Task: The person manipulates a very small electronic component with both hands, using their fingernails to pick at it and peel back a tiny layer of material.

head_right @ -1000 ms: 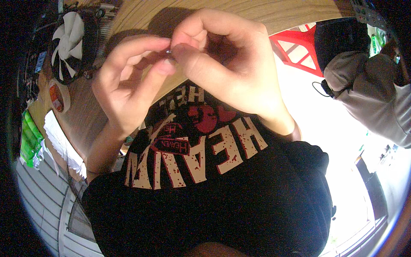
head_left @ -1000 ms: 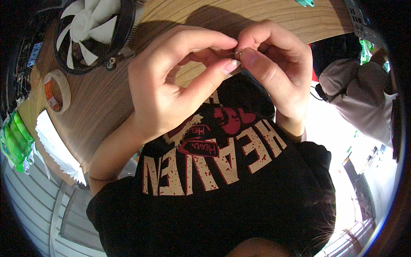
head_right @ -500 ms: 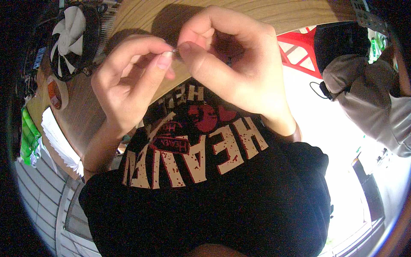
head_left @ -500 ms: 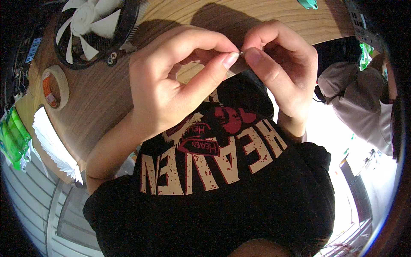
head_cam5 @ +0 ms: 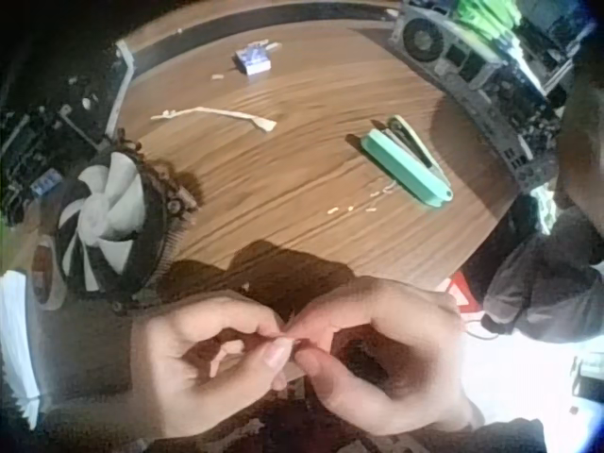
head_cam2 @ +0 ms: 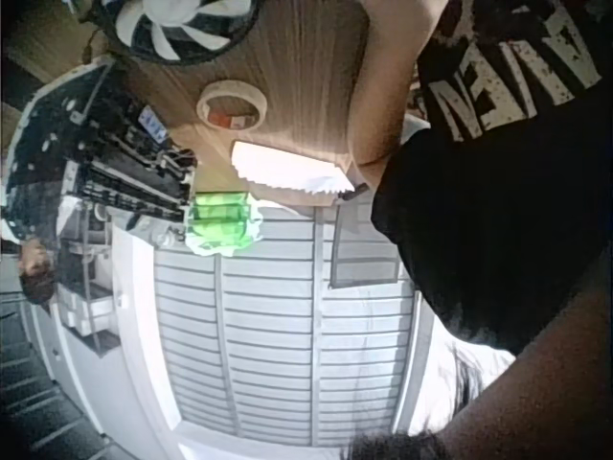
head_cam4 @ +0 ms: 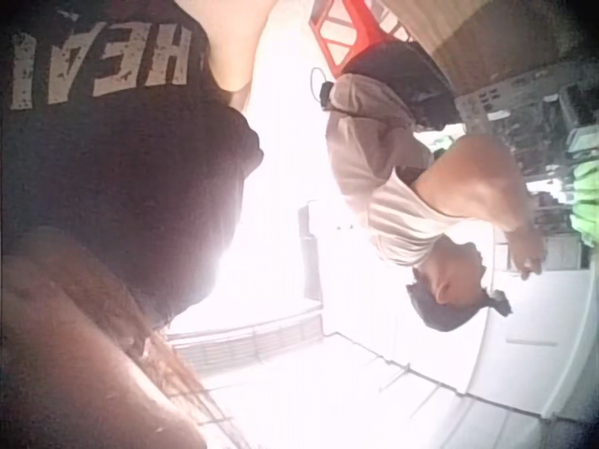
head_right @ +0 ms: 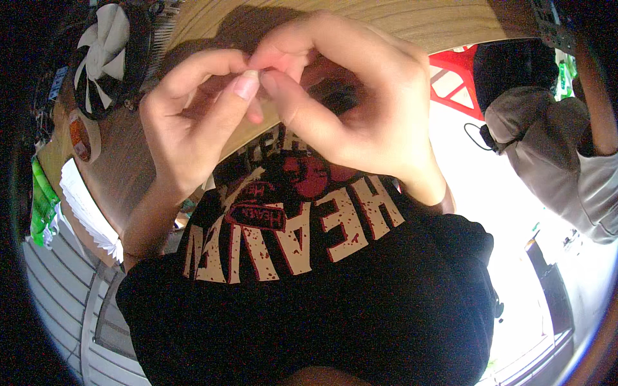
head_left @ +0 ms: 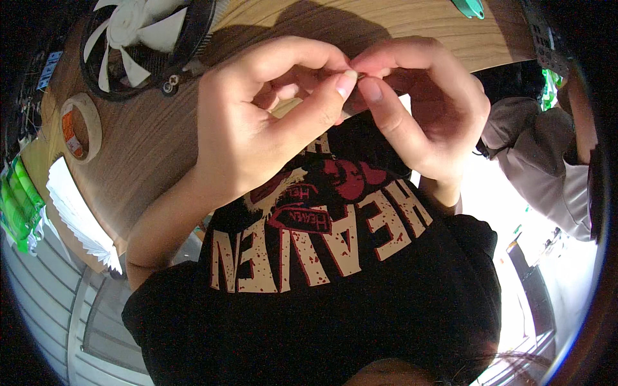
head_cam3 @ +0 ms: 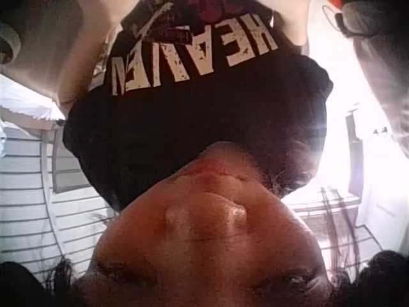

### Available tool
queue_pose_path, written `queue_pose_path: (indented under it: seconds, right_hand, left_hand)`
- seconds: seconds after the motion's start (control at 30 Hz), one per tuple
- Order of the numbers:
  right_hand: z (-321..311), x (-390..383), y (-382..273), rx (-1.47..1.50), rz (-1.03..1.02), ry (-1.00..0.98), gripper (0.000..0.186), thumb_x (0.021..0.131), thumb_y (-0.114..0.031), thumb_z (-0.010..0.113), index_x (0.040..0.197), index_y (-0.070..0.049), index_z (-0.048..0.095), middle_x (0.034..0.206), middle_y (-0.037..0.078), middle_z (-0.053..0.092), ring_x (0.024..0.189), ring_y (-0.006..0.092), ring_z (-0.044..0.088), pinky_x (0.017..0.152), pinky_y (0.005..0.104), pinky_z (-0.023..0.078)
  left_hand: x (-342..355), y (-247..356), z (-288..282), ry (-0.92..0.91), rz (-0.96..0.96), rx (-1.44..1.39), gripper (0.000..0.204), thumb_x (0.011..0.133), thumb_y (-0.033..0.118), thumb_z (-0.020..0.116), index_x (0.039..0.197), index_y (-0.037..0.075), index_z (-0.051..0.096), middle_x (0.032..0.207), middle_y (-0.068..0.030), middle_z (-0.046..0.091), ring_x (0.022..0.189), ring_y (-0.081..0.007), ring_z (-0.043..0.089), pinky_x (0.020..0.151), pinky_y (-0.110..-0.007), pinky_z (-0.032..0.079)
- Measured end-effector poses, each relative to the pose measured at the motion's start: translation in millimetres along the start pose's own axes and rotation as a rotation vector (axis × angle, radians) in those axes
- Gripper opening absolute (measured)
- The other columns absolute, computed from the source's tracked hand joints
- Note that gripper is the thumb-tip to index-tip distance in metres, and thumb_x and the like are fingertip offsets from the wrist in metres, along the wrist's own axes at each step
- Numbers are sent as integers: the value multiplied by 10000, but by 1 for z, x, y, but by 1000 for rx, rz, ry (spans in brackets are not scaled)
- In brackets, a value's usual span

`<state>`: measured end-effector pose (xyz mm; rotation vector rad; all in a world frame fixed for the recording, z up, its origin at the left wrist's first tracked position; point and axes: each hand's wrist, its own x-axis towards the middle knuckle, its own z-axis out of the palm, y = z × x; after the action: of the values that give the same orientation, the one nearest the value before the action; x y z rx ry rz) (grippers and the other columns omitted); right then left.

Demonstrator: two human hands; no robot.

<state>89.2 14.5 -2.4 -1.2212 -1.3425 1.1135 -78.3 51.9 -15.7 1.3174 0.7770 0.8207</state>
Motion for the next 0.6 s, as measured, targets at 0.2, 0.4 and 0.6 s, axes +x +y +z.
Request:
queue_pose_path:
  seconds: [0.2,0.4,0.6]
  right_hand:
    - [-1,3,4,-275,-223,-36,143,747,78,611,888,92,589,857,138,630,688,117,599,592,192,480]
    - [0,1,10,-294,-249,-2,143,740,77,624,878,91,588,841,135,634,686,111,593,578,189,469]
    - [-1,2,11,-277,-258,-14,141,730,74,636,861,87,587,830,135,632,685,116,588,570,190,459]
  left_hand:
    - [-1,-1,-3,10,6,34,113,823,11,589,930,-24,581,746,-57,609,614,-87,579,555,-187,446]
    - [1,-1,-5,1,-47,-87,96,826,15,582,916,-19,585,751,-55,611,607,-79,567,551,-181,438]
    - [0,1,-5,-21,-55,-26,97,825,10,582,918,-14,588,764,-63,618,606,-77,564,553,-181,438]
